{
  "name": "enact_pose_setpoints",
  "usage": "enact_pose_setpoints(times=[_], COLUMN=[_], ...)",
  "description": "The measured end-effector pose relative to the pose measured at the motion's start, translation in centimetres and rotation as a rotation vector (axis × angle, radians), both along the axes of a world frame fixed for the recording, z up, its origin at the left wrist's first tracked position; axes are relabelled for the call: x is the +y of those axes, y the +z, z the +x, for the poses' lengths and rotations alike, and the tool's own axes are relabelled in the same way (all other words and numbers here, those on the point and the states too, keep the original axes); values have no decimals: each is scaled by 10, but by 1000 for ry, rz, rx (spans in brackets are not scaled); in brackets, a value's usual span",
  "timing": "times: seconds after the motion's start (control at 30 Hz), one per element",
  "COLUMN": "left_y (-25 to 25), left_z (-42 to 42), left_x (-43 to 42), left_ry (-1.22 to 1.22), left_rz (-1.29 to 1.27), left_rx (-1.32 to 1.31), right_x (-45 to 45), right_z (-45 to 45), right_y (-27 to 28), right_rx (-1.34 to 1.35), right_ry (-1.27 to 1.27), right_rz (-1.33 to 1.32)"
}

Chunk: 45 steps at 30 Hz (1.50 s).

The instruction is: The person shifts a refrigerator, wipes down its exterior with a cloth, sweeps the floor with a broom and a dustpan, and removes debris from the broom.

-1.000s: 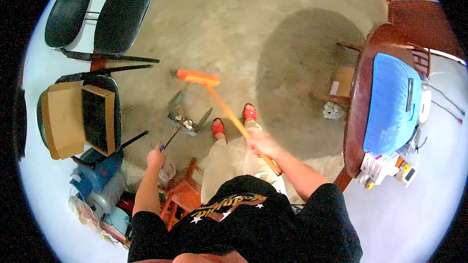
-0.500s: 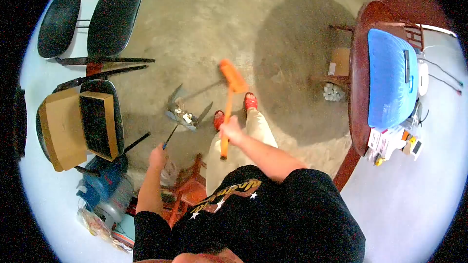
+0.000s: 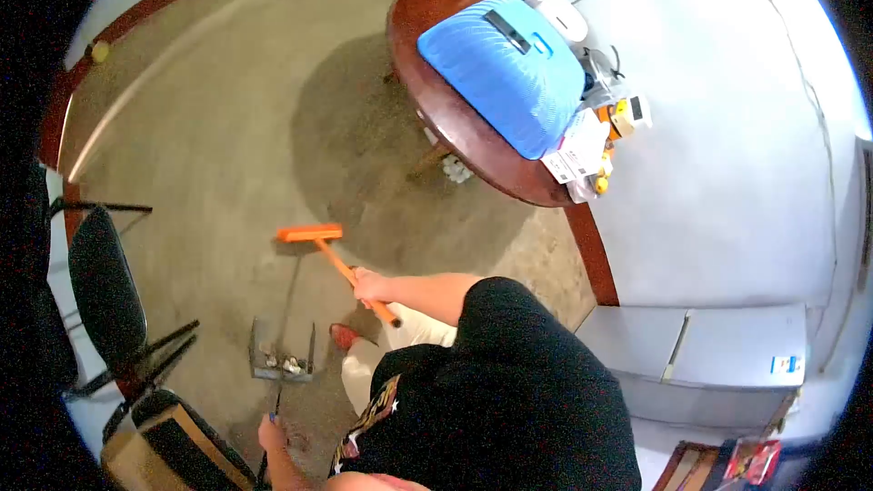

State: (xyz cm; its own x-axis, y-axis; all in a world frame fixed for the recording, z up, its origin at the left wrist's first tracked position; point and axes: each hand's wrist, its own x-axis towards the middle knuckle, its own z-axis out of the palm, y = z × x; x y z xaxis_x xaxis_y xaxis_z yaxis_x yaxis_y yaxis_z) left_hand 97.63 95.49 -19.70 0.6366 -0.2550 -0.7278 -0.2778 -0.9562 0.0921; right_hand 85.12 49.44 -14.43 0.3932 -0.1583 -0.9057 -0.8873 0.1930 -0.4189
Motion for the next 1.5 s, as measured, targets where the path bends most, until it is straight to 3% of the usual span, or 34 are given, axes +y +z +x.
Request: enact_pose_setpoints(times=[0.07, 0.13, 0.17, 0.2, 0.23, 0.27, 0.3, 0.33, 0.4, 0.47, 0.5, 0.53, 0.57, 0.6, 0.67, 0.77, 0.8, 0.83, 0.9, 0.93, 1.0, 1.07, 1.13, 1.2, 1.23, 1.3, 1.4, 1.47, 1.5], left_y=[0, 3, 7, 14, 18, 18, 17, 15, 0, 21, -2, 11, 46, 48, 49, 88, 99, 111, 137, 125, 92, 114, 101, 80, 134, 132, 85, 60, 54], left_z=[3, 10, 14, 15, 16, 19, 20, 24, 35, 58, 68, 79, 91, 107, 127, 166, 180, 191, 206, 220, 264, 293, 334, 367, 363, 401, 482, 542, 570], left_x=[-4, -9, -17, -24, -32, -36, -39, -41, -45, -58, -45, -57, -93, -98, -113, -148, -165, -180, -194, -186, -172, -211, -228, -246, -306, -347, -376, -395, -407], left_ry=[0, -88, -90, -97, -106, -116, -109, -92, -110, -88, -189, -175, -83, -73, -90, 30, 90, 99, 120, 129, 430, 308, 213, 258, 316, 264, 168, -407, -426], left_rz=[4, 91, 83, 102, 120, 111, 88, 66, 74, 93, 58, 46, 119, 126, 82, 148, 238, 233, 189, 196, -73, -78, -29, -94, -154, -158, -137, -67, -61], left_rx=[14, 117, 104, 98, 96, 90, 60, 22, 47, 61, 4, 8, -14, -49, -69, -18, 40, 21, -83, -83, -110, -192, -251, -311, -349, -355, -376, -359, -353], right_x=[6, 21, 42, 53, 57, 42, 29, 22, 18, -1, -19, -38, -64, -93, -136, -203, -230, -252, -288, -304, -336, -366, -392, -417, -433, -465, -511, -535, -543], right_z=[-1, -21, -15, -34, -32, -6, -2, 1, 8, 15, 20, 27, 42, 55, 66, 72, 92, 103, 128, 137, 156, 173, 189, 200, 211, 238, 274, 300, 310], right_y=[-20, -102, -88, -104, -113, 0, 3, 3, 2, 1, -18, -33, -9, 31, 77, 22, 40, 60, 68, 70, 83, 107, 102, 102, 102, 102, 97, 94, 97], right_rx=[86, 121, -7, -146, -96, -45, 119, 103, 186, -4, 19, 52, 66, 77, 31, -62, -51, -93, -78, -50, -65, -210, -172, -294, -296, -313, -360, -373, -357], right_ry=[-194, -223, -330, -285, -91, -114, -187, -178, -225, -107, -109, -115, -79, -64, -271, -334, -408, -510, -572, -634, -720, -733, -782, -809, -812, -863, -972, -969, -1003], right_rz=[-234, -136, -260, 148, 180, 357, 672, 666, 969, 1044, 1196, 1339, 1148, 952, 870, 964, 1026, 861, 822, 768, 823, 579, 574, 663, 651, 708, 873, 823, 831])
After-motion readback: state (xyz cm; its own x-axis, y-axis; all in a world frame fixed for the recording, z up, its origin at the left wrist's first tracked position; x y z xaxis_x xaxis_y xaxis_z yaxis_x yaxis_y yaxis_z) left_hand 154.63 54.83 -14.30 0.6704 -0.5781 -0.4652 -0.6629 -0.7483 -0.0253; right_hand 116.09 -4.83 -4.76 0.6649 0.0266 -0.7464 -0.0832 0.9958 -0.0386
